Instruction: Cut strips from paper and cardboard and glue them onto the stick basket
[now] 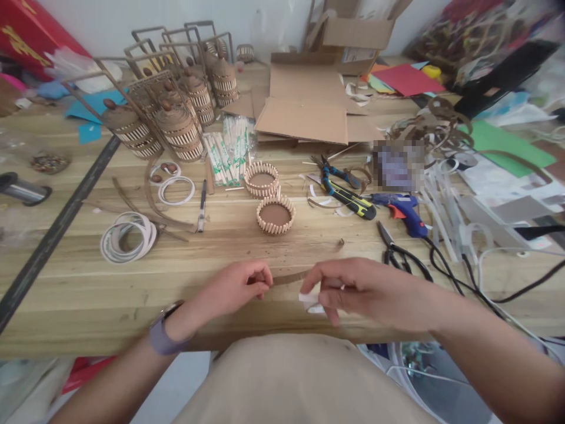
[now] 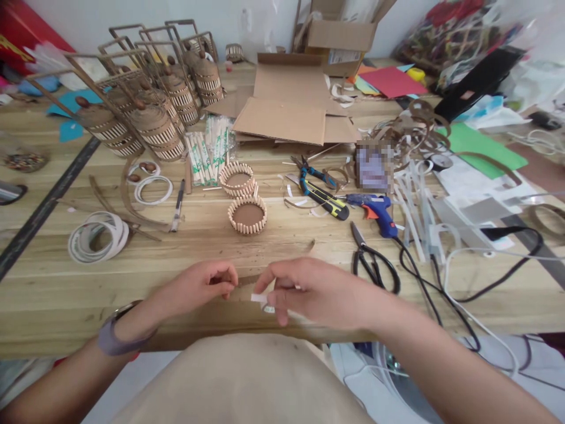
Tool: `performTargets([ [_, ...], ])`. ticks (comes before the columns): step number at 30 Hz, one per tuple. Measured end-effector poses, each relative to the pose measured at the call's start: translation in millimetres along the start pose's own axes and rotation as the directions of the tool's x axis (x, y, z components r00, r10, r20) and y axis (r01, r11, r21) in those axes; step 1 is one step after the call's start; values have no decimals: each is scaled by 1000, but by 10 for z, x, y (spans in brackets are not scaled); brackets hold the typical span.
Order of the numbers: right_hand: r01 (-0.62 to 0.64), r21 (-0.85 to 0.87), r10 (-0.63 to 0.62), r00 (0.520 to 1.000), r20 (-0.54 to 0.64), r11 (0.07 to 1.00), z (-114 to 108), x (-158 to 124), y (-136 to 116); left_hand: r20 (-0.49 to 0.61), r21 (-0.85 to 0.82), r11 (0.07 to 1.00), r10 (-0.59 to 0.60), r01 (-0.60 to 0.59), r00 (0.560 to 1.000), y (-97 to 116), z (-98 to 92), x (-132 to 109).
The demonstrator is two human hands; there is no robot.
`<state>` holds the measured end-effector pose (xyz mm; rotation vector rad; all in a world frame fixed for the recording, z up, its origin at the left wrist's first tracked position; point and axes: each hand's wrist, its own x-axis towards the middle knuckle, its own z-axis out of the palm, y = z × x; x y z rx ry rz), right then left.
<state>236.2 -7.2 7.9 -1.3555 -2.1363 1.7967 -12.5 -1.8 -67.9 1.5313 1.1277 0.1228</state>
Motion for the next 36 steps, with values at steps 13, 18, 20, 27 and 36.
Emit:
performTargets([
  [13, -200, 223, 133, 950, 282, 954, 7, 803, 304, -180, 714, 699, 237, -39, 955, 112, 32, -188],
  [18, -172, 268, 99, 958, 268, 948, 5, 773, 327, -278, 531, 847, 142, 28, 950, 122, 145, -34],
  [20, -160, 287, 83, 961, 263, 944, 8, 761, 337, -265, 401, 914, 51, 62, 963, 113, 175, 47],
  [27, -117, 259, 56, 971, 234, 959, 1, 710, 367, -269, 109, 993, 83, -55, 960, 129, 233, 82],
  [36, -163, 354, 131, 985, 112, 921, 7, 652, 359, -425, 243, 960, 235, -141, 874, -10, 256, -47],
])
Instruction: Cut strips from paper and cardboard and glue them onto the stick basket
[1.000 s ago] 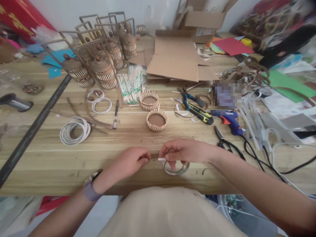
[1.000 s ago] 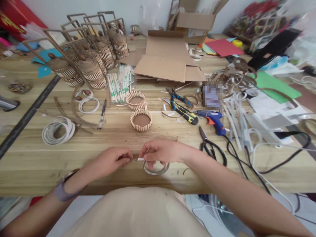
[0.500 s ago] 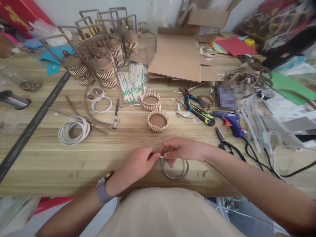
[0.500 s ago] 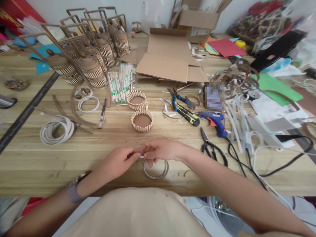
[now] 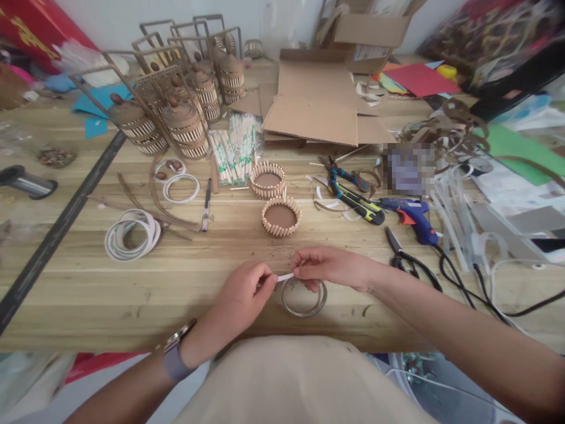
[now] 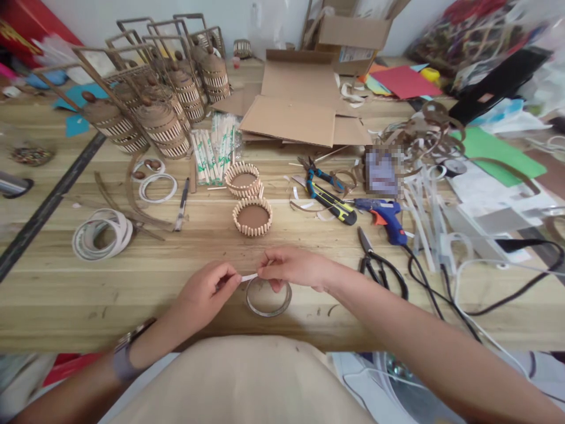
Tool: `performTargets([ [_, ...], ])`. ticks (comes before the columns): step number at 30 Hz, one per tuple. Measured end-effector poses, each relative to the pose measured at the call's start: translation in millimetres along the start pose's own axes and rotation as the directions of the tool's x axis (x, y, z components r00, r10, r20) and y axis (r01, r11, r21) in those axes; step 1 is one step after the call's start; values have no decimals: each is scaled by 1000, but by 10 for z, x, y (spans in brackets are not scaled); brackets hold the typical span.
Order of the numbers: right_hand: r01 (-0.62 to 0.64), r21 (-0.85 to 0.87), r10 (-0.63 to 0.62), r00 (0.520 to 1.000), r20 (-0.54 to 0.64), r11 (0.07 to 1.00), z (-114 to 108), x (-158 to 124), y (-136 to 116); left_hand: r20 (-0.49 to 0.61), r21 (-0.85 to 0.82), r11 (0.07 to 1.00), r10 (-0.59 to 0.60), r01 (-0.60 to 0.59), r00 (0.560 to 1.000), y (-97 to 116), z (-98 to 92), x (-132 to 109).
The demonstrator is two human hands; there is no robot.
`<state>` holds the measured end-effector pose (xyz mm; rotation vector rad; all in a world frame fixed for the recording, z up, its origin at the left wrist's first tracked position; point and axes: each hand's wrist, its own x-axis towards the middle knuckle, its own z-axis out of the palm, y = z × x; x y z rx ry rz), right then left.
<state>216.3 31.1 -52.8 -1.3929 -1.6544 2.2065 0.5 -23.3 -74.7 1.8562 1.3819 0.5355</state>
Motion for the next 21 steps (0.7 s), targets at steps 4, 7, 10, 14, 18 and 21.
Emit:
performTargets([
  [4, -49, -20, 48, 997, -60, 999, 67, 24, -50, -52, 2, 999, 35, -35, 998, 9, 1, -64],
  [7, -105, -111, 93, 990, -106, 988, 91, 18, -100, -94, -11, 999, 42, -44, 995, 13, -6, -112],
  [10, -112, -206, 89, 989, -117, 972, 73, -23, -136, -71, -5, 998, 61, -62, 996, -39, 12, -153],
  [14, -75, -369, 21, 989, -148, 926, 19, -72, -160, -18, 33, 990, 139, -139, 990, -146, 67, -182],
  [18, -42, -428, -1, 995, -99, 903, -55, -29, -130, -5, 72, 980, 185, -185, 983, -186, 82, -195],
  [21, -18, -433, -6, 998, -54, 901, -137, 33, -78, -38, 114, 975, 197, -191, 980, -196, 80, -205],
])
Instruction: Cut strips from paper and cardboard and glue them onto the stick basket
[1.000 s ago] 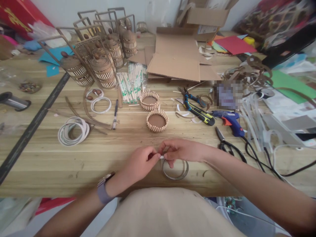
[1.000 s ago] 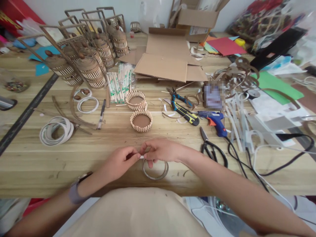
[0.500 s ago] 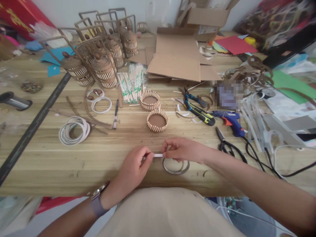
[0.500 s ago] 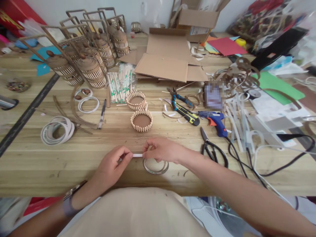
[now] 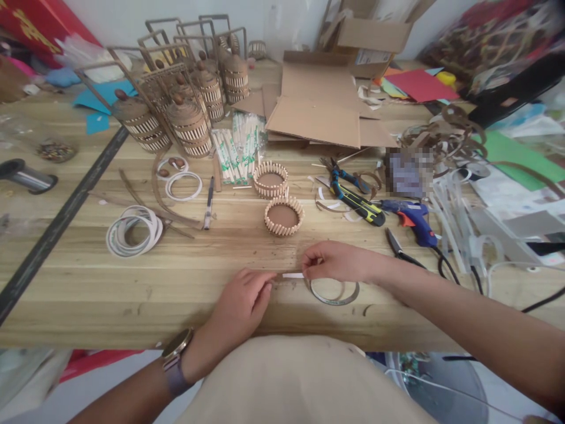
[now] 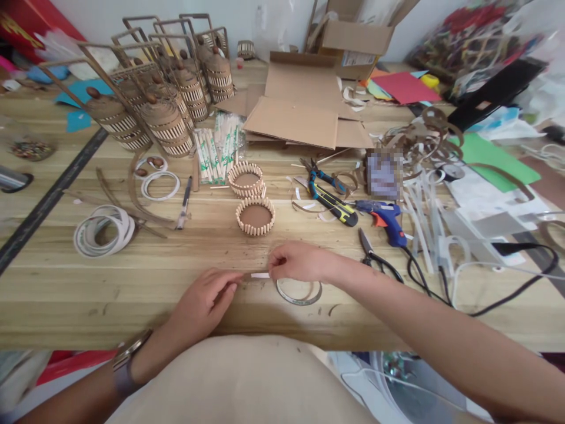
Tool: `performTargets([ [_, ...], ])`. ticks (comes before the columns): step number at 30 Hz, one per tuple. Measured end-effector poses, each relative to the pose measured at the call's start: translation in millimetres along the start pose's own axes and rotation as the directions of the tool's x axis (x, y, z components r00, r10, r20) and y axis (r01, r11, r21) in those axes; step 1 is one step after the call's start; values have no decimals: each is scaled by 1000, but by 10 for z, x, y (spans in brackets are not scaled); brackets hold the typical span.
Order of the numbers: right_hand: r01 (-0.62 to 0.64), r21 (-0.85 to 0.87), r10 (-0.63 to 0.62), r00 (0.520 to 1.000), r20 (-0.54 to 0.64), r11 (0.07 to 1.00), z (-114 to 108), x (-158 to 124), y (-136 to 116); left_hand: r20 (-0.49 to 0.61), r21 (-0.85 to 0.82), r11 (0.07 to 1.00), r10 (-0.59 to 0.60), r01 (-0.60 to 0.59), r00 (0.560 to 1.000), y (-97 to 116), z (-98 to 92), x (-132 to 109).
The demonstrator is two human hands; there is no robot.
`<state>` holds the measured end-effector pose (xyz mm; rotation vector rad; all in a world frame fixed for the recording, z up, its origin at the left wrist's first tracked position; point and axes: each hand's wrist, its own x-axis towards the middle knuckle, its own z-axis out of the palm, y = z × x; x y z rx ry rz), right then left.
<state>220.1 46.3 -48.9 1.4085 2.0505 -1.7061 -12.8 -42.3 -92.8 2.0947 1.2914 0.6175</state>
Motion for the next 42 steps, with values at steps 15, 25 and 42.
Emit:
performTargets([
  [15, -35, -71, 38, 999, 32, 997, -3, 104, 27, 16, 268, 923, 283, -276, 959, -52, 120, 19],
  [25, -54, -171, 52, 999, -17, 984, 45, 99, 17, 80, 346, 872, 339, -345, 937, -90, 163, 17],
  [42, -101, -340, 83, 994, -68, 935, 87, 108, -68, 160, 426, 825, 337, -373, 928, -142, 225, 5],
])
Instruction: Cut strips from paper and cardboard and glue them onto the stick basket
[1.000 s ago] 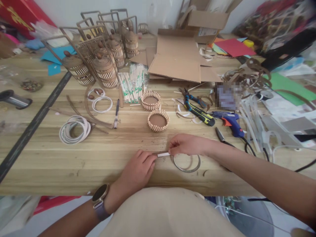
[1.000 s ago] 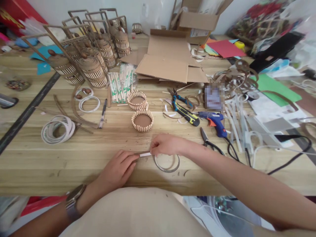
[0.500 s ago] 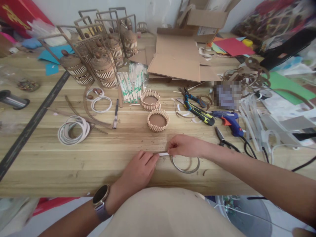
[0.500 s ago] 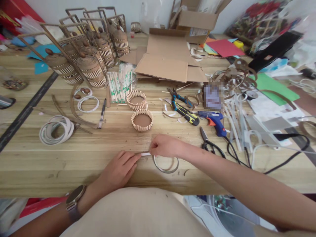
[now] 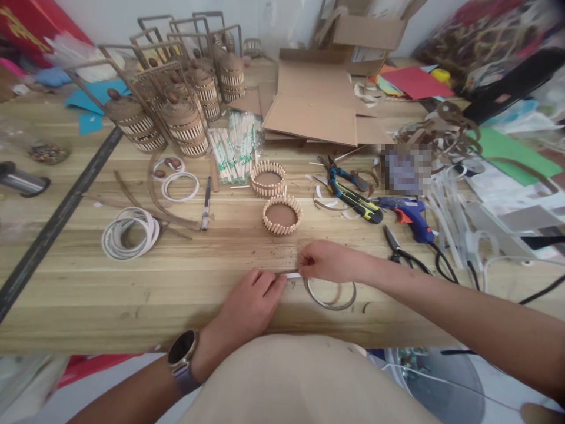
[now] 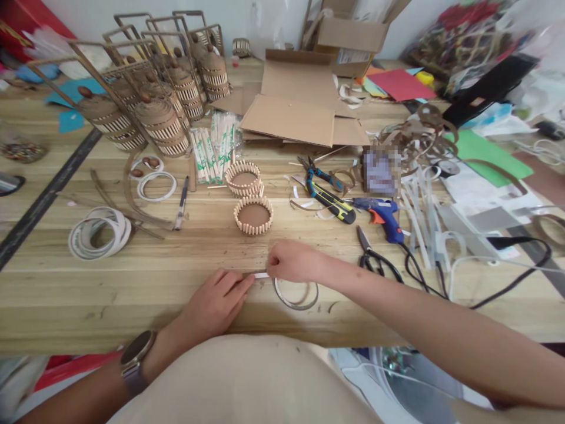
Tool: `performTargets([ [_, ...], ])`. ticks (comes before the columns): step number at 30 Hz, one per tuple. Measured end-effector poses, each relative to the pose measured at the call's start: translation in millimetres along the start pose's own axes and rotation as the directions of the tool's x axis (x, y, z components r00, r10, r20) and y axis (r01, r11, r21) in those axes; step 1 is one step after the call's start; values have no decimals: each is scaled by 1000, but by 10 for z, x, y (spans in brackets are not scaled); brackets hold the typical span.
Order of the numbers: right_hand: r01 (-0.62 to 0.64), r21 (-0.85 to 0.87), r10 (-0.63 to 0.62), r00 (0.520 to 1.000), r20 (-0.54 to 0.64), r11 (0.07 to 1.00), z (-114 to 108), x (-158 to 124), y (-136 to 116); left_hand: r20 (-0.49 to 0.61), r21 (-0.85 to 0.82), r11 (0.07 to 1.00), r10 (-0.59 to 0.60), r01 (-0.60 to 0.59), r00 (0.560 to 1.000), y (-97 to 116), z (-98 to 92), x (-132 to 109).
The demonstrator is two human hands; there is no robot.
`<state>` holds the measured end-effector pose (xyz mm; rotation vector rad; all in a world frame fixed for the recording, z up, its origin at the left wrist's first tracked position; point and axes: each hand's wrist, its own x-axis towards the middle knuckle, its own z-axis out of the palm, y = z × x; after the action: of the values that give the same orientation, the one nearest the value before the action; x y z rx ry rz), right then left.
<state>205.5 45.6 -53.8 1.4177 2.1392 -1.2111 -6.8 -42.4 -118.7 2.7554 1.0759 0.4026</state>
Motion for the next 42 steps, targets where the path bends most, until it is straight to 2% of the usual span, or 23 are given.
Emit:
performTargets([
  [5, -18, -90, 16, 1000, -17, 996, -3, 1, -39, 12, 67, 998, 0, -1, 1000, 19, -4, 16],
  [11, -51, -200, 46, 998, -31, 978, -14, -4, -108, -29, 108, 994, 11, -8, 1000, 24, 9, 17],
  [18, -120, -343, 108, 993, -54, 932, -36, -38, -293, -35, 111, 994, 22, -18, 999, 16, 29, 15],
  [21, -133, -389, 117, 991, -65, 911, -22, -40, -366, -27, 102, 995, 19, -16, 999, 17, -22, 41],
  [27, -139, -430, 106, 989, -101, 892, 10, -114, -436, 24, -83, 994, -71, 72, 997, 31, -352, 289],
  [30, -110, -423, 59, 989, -134, 899, 12, -249, -467, 103, -234, 949, -193, 213, 976, 22, -474, 450],
  [33, -72, -419, -13, 980, -197, 905, 24, -399, -487, 272, -425, 829, -265, 363, 925, -15, -479, 538],
  [35, -59, -408, -42, 971, -234, 911, 44, -477, -489, 338, -513, 746, -280, 426, 898, -36, -451, 549],
  [38, -55, -376, -45, 967, -252, 925, 90, -550, -482, 360, -612, 657, -265, 441, 895, -30, -432, 532],
  [42, -52, -360, -59, 955, -291, 932, 193, -594, -445, 322, -638, 640, -283, 428, 903, 39, -482, 515],
])
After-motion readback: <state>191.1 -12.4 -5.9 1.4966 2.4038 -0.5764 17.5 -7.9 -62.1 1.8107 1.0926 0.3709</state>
